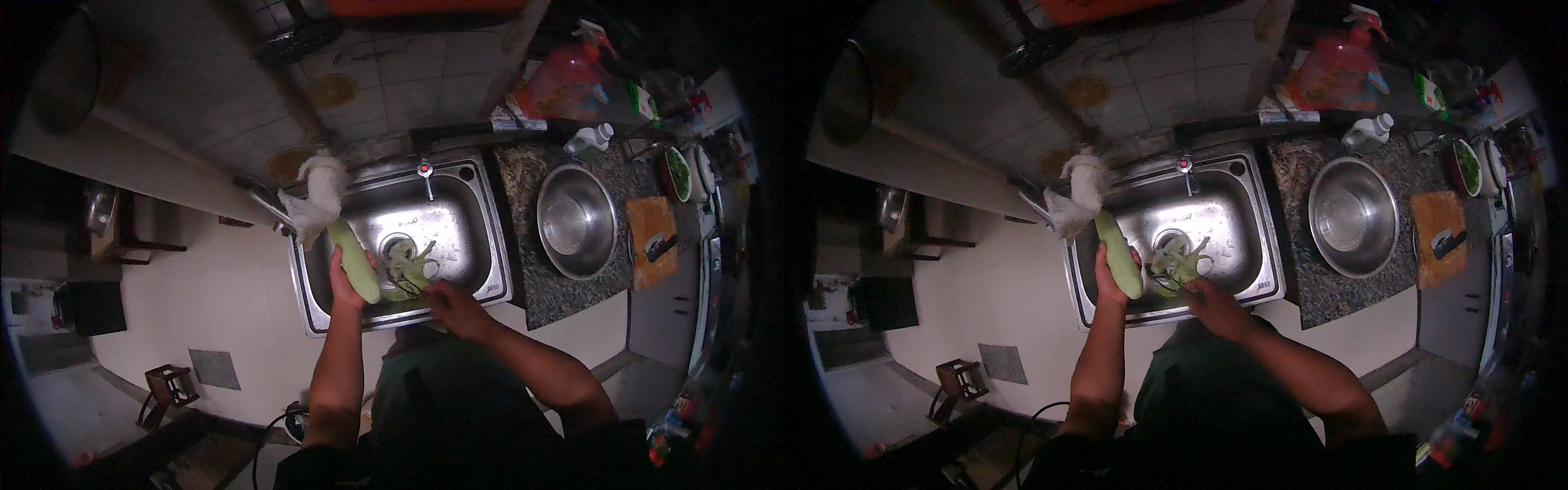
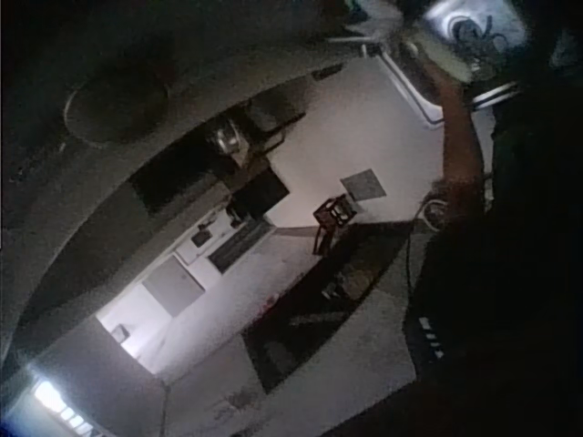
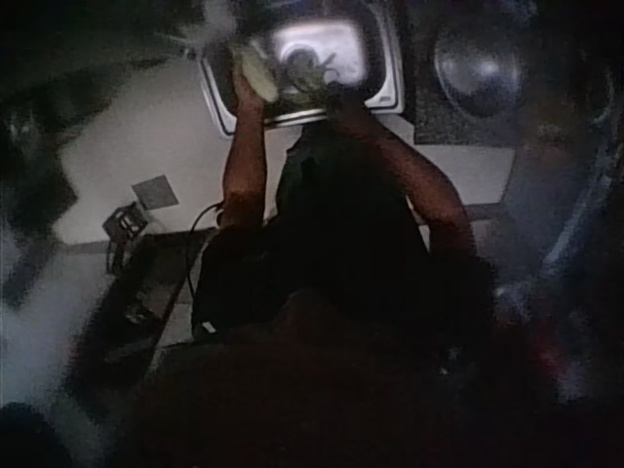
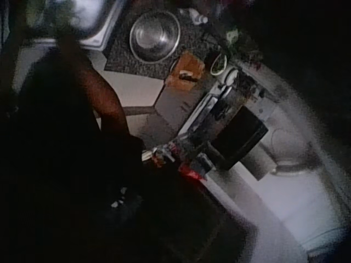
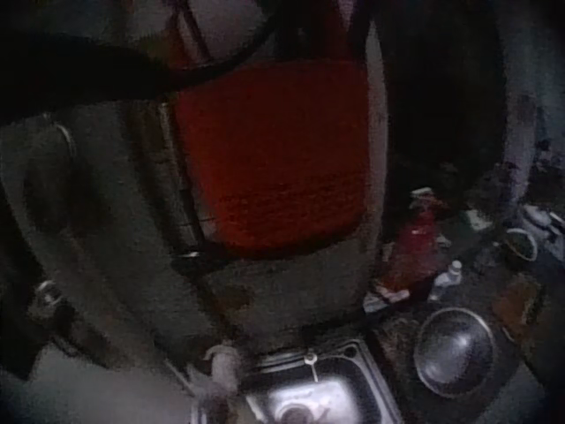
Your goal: The person operates a rice cooker, washes their hands and a bowl in a sink, and then peels a long green vegetable using a handheld peeler while holding the vegetable over the sink.
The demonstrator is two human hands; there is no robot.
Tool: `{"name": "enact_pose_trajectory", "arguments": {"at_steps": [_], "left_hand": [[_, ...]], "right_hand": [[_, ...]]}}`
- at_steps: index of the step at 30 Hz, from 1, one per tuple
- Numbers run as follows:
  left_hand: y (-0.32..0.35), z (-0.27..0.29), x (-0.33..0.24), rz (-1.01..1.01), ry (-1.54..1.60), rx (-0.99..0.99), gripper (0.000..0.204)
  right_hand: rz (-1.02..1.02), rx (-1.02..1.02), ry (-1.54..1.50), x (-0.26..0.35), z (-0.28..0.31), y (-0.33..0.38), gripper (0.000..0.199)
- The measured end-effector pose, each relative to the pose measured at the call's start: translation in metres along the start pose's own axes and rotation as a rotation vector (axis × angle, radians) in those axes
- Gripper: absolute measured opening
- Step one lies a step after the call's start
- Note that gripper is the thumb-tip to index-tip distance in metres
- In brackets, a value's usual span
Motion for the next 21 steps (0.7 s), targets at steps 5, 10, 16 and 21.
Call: {"name": "enact_pose_trajectory", "arguments": {"at_steps": [5,10,16,21], "left_hand": [[0.003,-0.005,0.009,-0.024,-0.008,-0.129,0.038],[-0.006,0.009,0.001,-0.019,-0.079,-0.071,0.034],[-0.002,-0.001,-0.011,-0.089,0.081,-0.047,0.037],[0.011,-0.002,0.001,0.004,0.086,-0.021,0.038]], "right_hand": [[0.061,0.011,0.194,0.016,-0.017,-0.016,0.024],[0.1,0.078,0.318,0.013,-0.021,0.007,0.024],[-0.121,0.094,0.08,-0.016,-0.005,0.023,0.028],[-0.065,0.011,-0.002,0.004,0.006,-0.001,0.03]]}}
Point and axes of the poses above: each hand's wrist, its own y-axis away from the middle knuckle, its own z-axis out of the back of the hand, x = y × z, the point moved 4 cm from there along -y, towards the middle knuckle, and after that the axes turned 2 degrees about -x, right-handed, at the moved point
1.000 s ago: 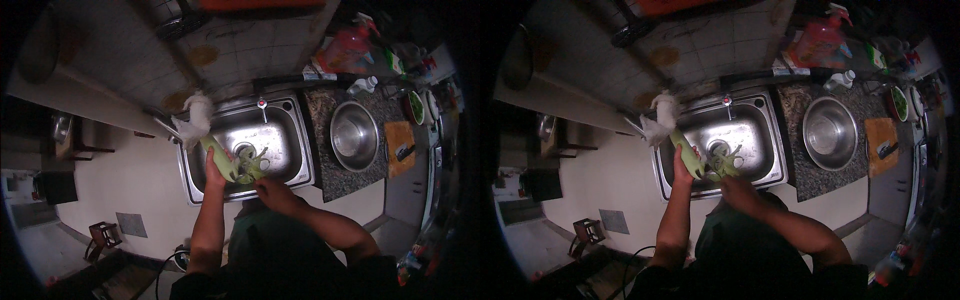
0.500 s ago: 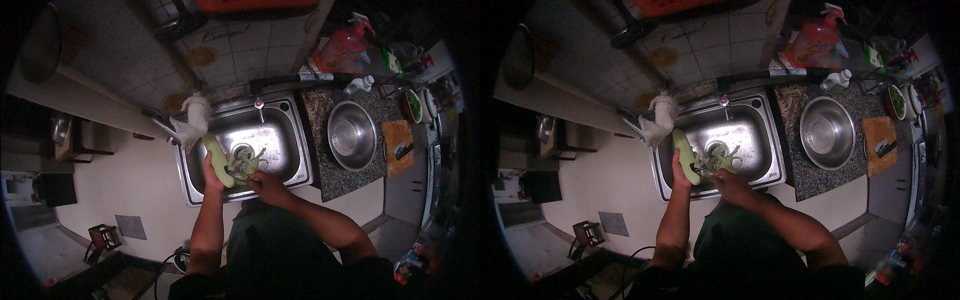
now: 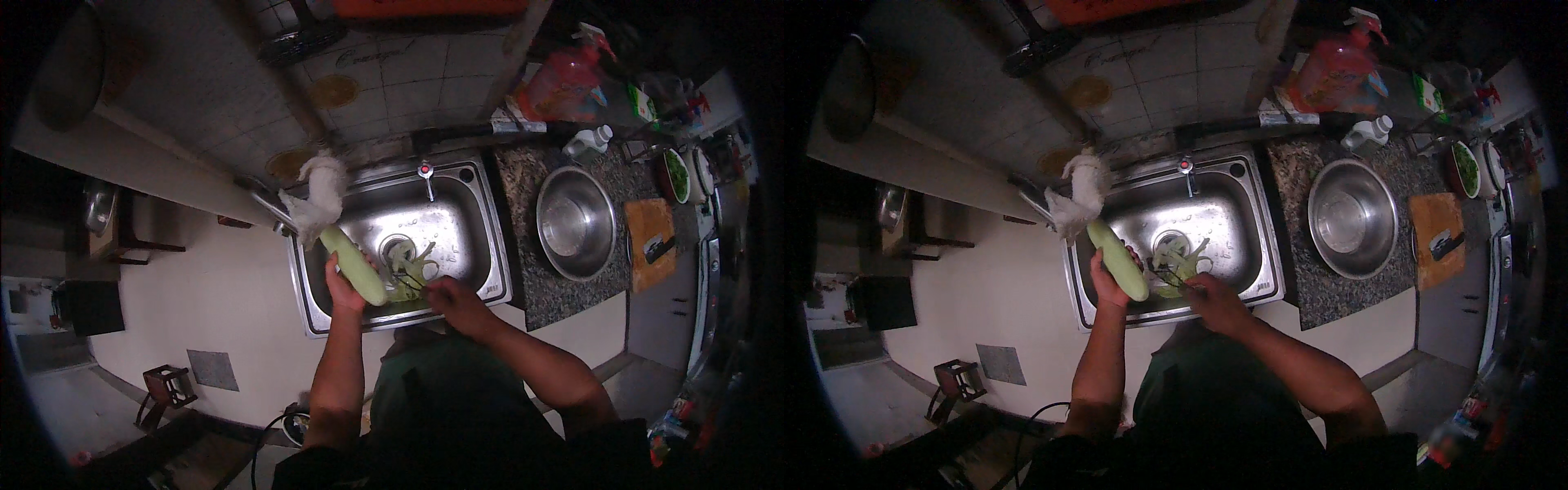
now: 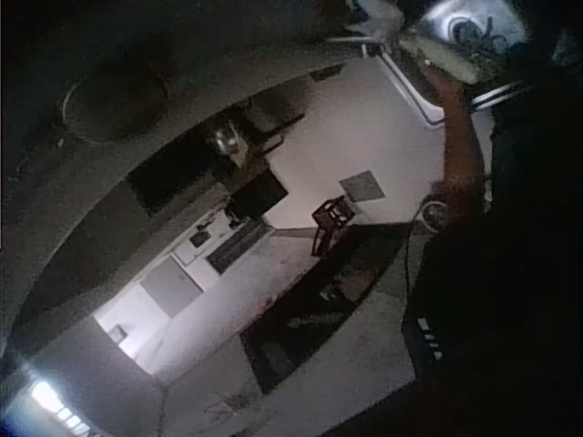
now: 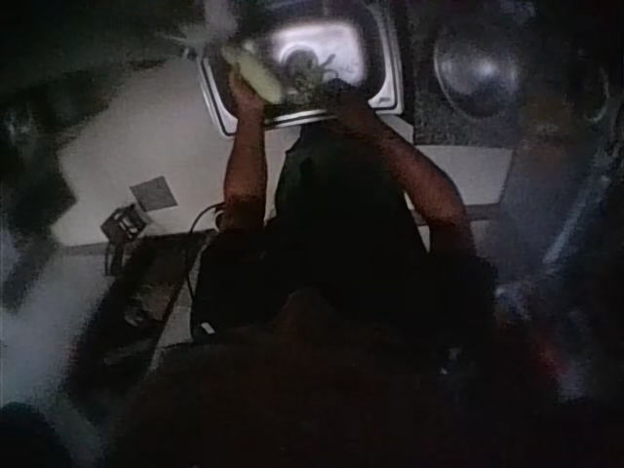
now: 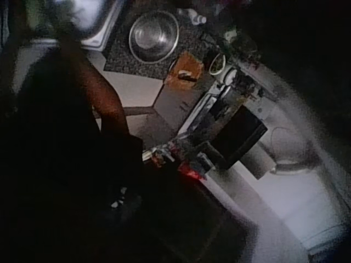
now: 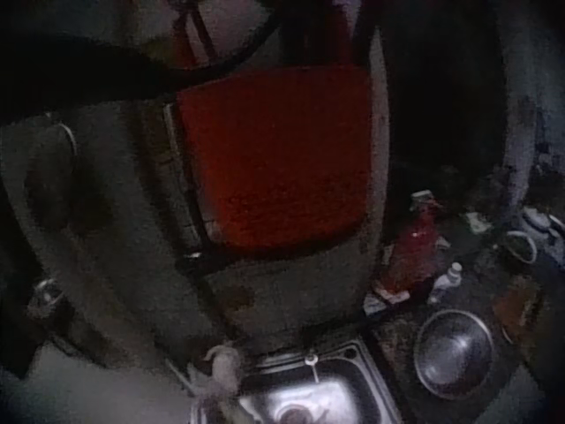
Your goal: The person operates a rice cooker, washes their hands and a bowl in a sink, and then peels a long green vegetable using a handheld peeler while holding the vegetable over the sink.
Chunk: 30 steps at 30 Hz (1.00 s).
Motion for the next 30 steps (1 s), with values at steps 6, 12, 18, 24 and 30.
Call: {"name": "enact_pose_trajectory", "arguments": {"at_steps": [6,12,18,24,30], "left_hand": [[-0.002,0.0,0.01,-0.002,-0.112,-0.07,0.047],[-0.011,-0.002,0.004,-0.016,-0.088,-0.074,0.044],[-0.013,0.014,-0.008,-0.005,-0.193,-0.124,0.038],[0.025,0.03,-0.021,0.126,-0.57,0.0,0.039],[0.056,0.014,-0.021,0.168,-0.724,0.123,0.05]], "right_hand": [[0.079,0.024,0.255,0.035,-0.01,-0.01,0.028],[0.158,0.037,0.438,0.035,-0.02,-0.001,0.028],[-0.07,0.061,0.108,-0.002,-0.002,0.038,0.031],[0.331,-0.326,-0.021,-0.009,0.01,0.014,0.029],[-0.183,0.09,-0.105,-0.078,-0.005,-0.022,0.028]]}}
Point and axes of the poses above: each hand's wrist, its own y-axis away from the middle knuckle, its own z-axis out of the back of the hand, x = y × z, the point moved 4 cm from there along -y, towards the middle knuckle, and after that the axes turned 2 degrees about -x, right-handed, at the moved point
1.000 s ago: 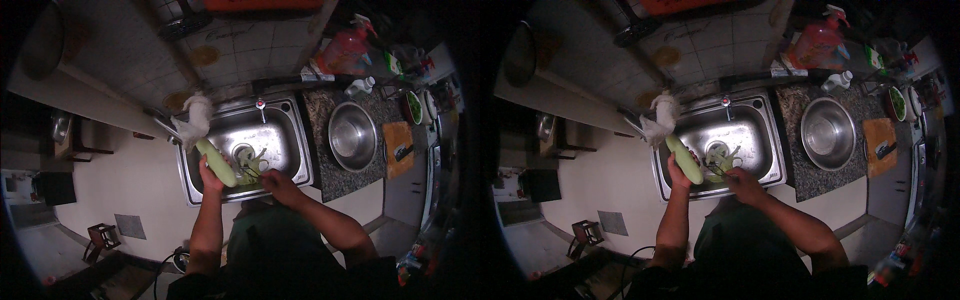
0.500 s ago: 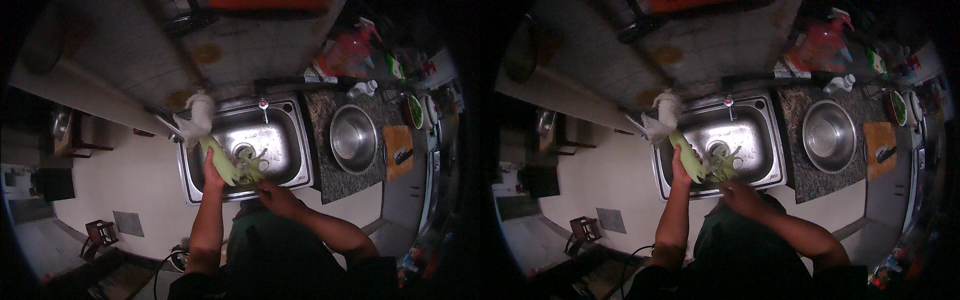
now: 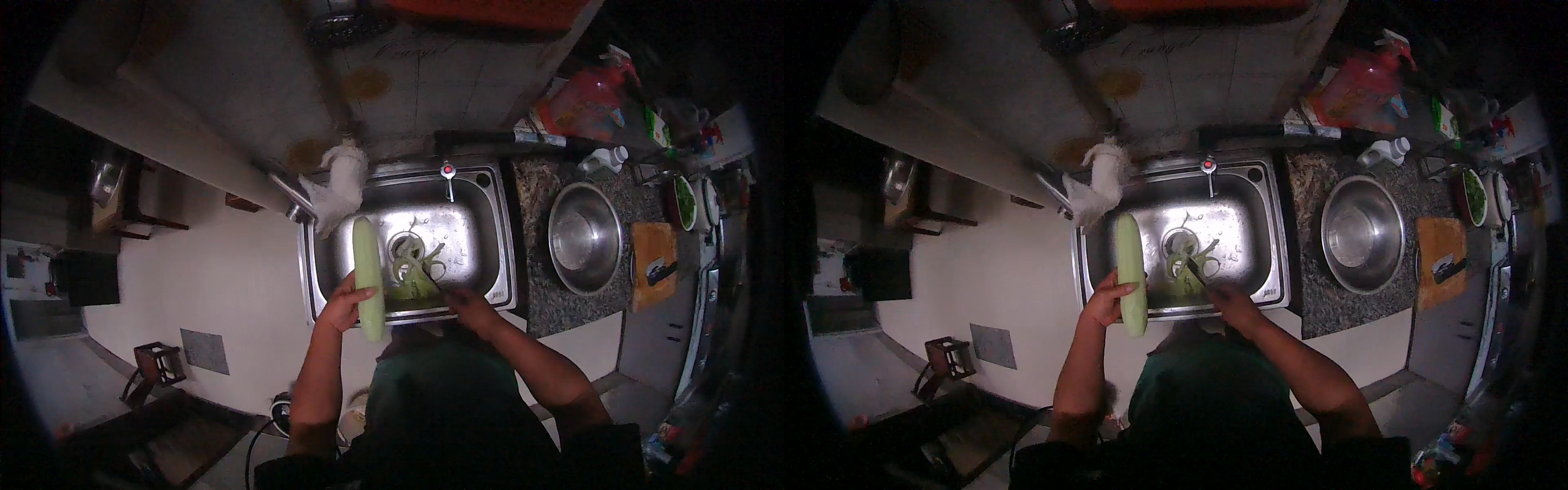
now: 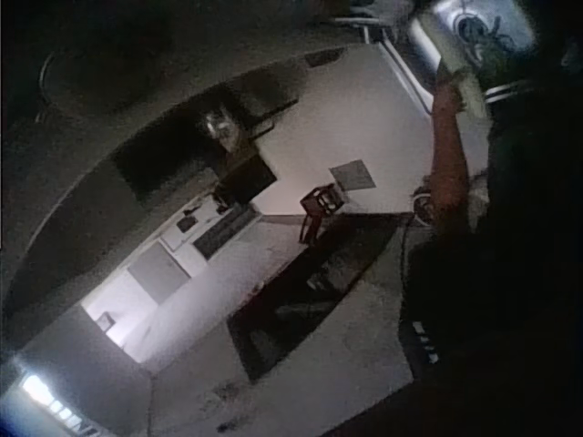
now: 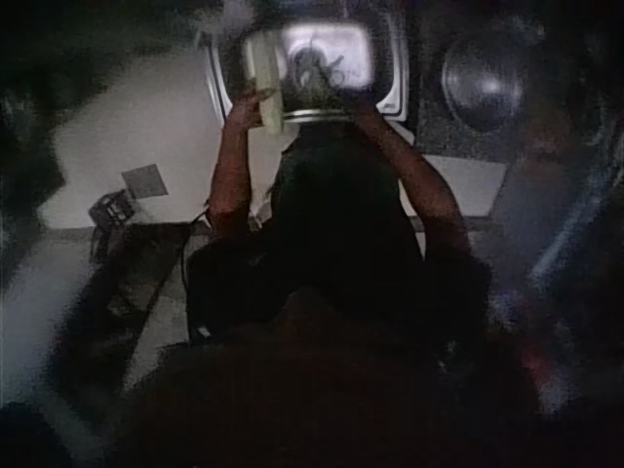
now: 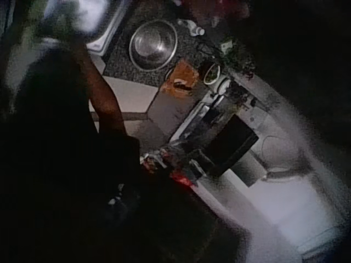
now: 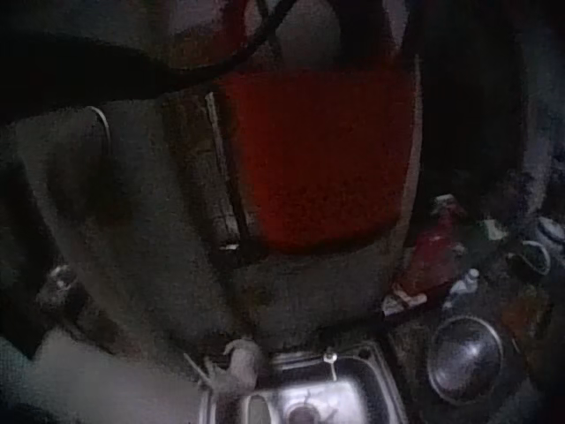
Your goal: The person operates a rice cooker, washes their hands and a bowl in a sink, and then peels a long green vegetable using a handheld peeler while holding the vegetable over the sink.
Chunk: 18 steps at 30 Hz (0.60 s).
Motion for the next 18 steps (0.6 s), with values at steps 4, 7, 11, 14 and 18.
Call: {"name": "enact_pose_trajectory", "arguments": {"at_steps": [4,7,11,14,18], "left_hand": [[0.005,-0.006,0.0,0.021,-0.077,0.106,0.06],[0.013,-0.025,-0.01,0.123,-0.025,0.201,0.064],[0.027,-0.046,-0.016,0.195,-0.006,0.353,0.064],[0.036,-0.053,-0.01,0.324,-0.12,0.417,0.069],[0.044,-0.055,-0.008,0.315,0.136,0.423,0.076]], "right_hand": [[-0.148,0.069,-0.086,0.048,-0.008,0.004,0.027],[-0.064,-0.004,-0.26,0.06,-0.007,-0.013,0.029],[-0.082,-0.126,-0.566,0.09,-0.017,-0.023,0.035],[-0.059,0.013,-0.49,0.077,-0.021,-0.041,0.037],[-0.165,0.149,-0.496,0.065,-0.03,-0.032,0.038]]}}
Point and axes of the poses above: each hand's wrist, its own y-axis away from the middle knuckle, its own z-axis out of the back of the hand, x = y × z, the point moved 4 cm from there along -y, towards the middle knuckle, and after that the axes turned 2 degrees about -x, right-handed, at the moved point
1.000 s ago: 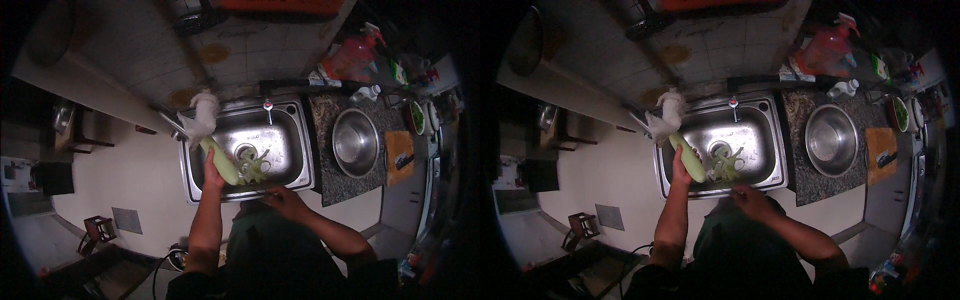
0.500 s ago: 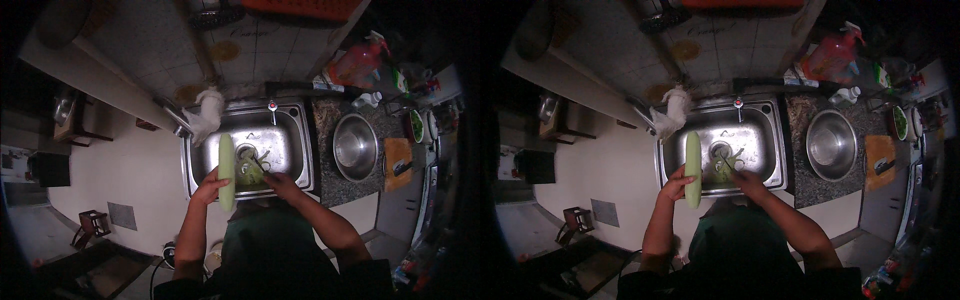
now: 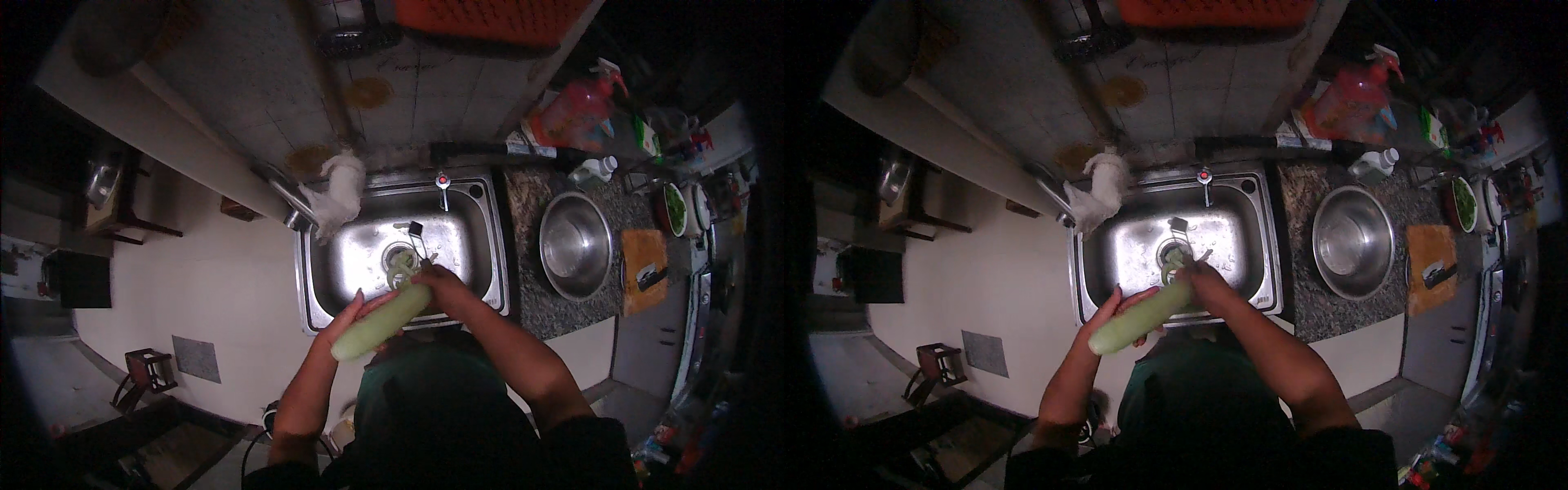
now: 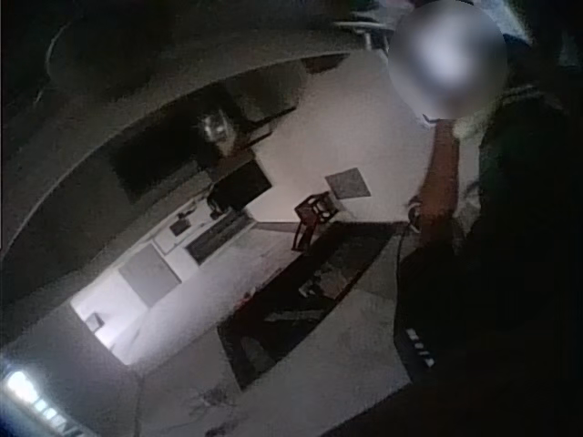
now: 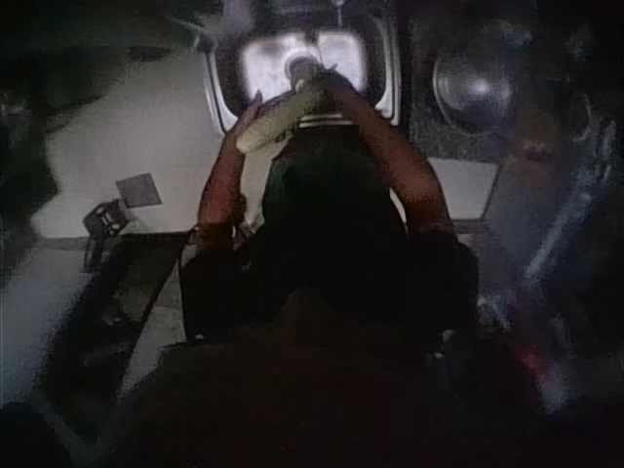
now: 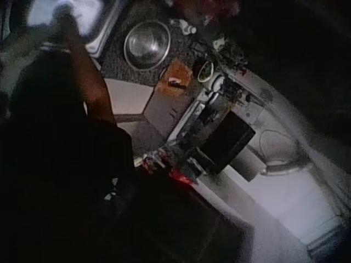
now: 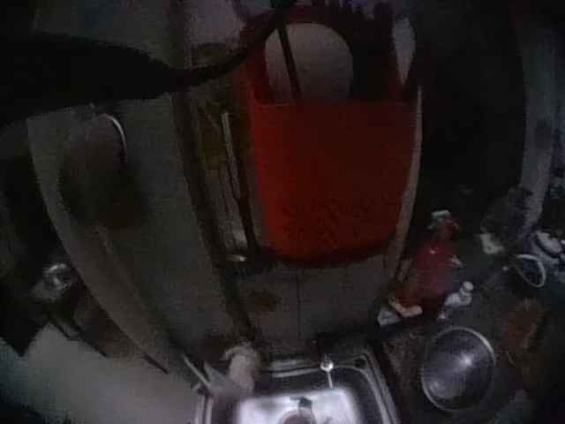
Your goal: The person operates a rice cooker, washes their hands and a bowl in a sink, and then peels a long green vegetable using a handheld peeler while holding the vegetable over the sink.
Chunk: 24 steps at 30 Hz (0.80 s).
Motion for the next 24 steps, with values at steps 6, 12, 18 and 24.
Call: {"name": "enact_pose_trajectory", "arguments": {"at_steps": [6,12,18,24], "left_hand": [[-0.016,0.026,0.032,-0.29,0.399,0.246,0.081],[-0.043,0.062,0.058,-0.412,0.073,-0.366,0.079],[-0.065,0.02,0.037,-0.536,0.498,-0.375,0.05],[-0.077,0.021,0.041,-0.446,0.441,-0.374,0.048]], "right_hand": [[-0.109,-0.13,-0.191,-0.025,-0.003,0.026,0.037],[0.541,0.005,0.658,-0.018,0.009,0.055,0.032],[-0.094,0.006,0.461,-0.029,0.009,0.074,0.037],[0.456,-0.179,0.942,0.008,0.03,0.042,0.039]]}}
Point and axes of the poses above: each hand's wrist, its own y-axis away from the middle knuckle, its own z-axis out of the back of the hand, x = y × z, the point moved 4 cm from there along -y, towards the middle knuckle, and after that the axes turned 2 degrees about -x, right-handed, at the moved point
